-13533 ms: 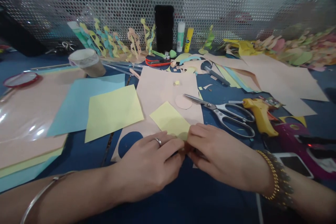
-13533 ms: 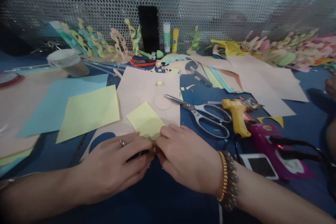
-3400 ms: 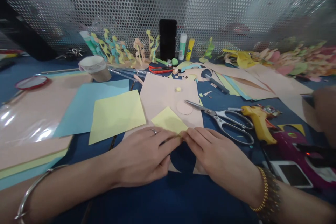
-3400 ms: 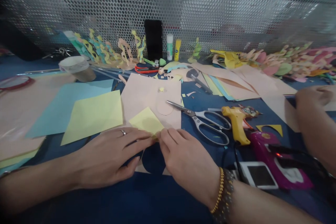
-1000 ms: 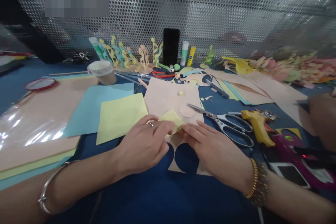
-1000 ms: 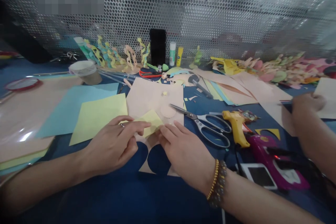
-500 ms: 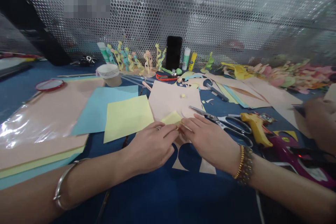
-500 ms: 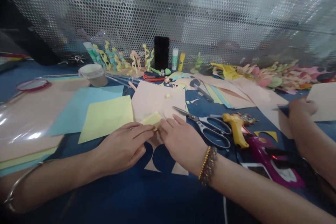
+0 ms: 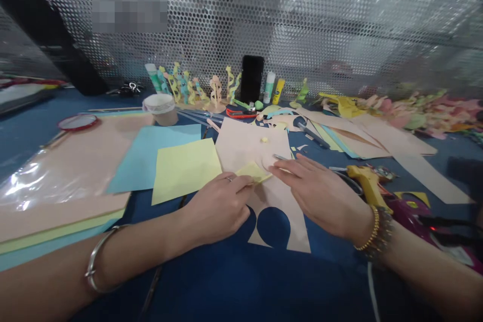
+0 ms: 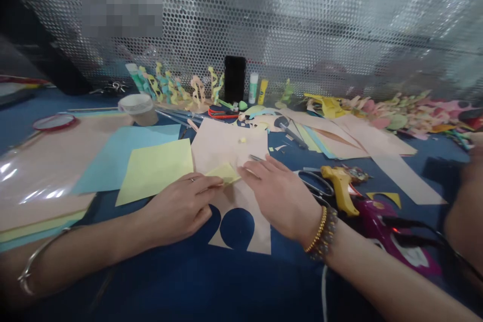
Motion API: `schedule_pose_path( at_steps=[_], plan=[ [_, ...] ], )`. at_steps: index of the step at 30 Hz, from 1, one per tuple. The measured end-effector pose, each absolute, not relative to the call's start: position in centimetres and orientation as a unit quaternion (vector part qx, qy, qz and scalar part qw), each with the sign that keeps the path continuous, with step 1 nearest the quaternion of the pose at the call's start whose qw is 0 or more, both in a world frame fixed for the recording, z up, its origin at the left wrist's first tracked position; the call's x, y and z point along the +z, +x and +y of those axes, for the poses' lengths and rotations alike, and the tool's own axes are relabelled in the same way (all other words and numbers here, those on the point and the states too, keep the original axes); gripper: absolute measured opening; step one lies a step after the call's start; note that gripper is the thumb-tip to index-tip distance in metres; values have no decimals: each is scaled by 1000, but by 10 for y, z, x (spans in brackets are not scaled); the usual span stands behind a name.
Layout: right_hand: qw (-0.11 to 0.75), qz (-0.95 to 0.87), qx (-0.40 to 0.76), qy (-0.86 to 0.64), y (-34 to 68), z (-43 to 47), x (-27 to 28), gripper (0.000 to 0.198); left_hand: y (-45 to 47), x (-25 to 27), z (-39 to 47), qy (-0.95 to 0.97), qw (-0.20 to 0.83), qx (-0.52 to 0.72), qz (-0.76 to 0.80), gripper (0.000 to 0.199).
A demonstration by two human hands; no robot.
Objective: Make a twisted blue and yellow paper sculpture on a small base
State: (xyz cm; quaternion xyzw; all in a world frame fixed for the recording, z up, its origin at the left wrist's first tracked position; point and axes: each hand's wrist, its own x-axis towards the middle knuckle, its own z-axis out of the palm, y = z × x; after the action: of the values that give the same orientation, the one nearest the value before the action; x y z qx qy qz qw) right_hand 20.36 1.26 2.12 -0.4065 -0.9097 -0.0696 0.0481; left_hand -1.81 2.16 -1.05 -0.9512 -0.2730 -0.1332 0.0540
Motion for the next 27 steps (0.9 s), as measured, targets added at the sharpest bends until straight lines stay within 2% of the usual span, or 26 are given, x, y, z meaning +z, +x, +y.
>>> schedule_pose_path(
  at_steps=[11,20,24,27],
  plan=[
    [17,-938,-56,-342,187,14,1,37,-20,-13,26,-949,54,-128,-282,31],
    [35,-939,-85,-331,178,21,-1,30,-21,-8,26,-934,73,-100,-334,25],
    [45,-935,-52,-347,184,23,7,36,-19,-11,29,-932,44,-116,-341,27],
    [98,-909,-44,-403,194,21,24,44,-18,-11,32,-924,14,-121,-362,26]
  ],
)
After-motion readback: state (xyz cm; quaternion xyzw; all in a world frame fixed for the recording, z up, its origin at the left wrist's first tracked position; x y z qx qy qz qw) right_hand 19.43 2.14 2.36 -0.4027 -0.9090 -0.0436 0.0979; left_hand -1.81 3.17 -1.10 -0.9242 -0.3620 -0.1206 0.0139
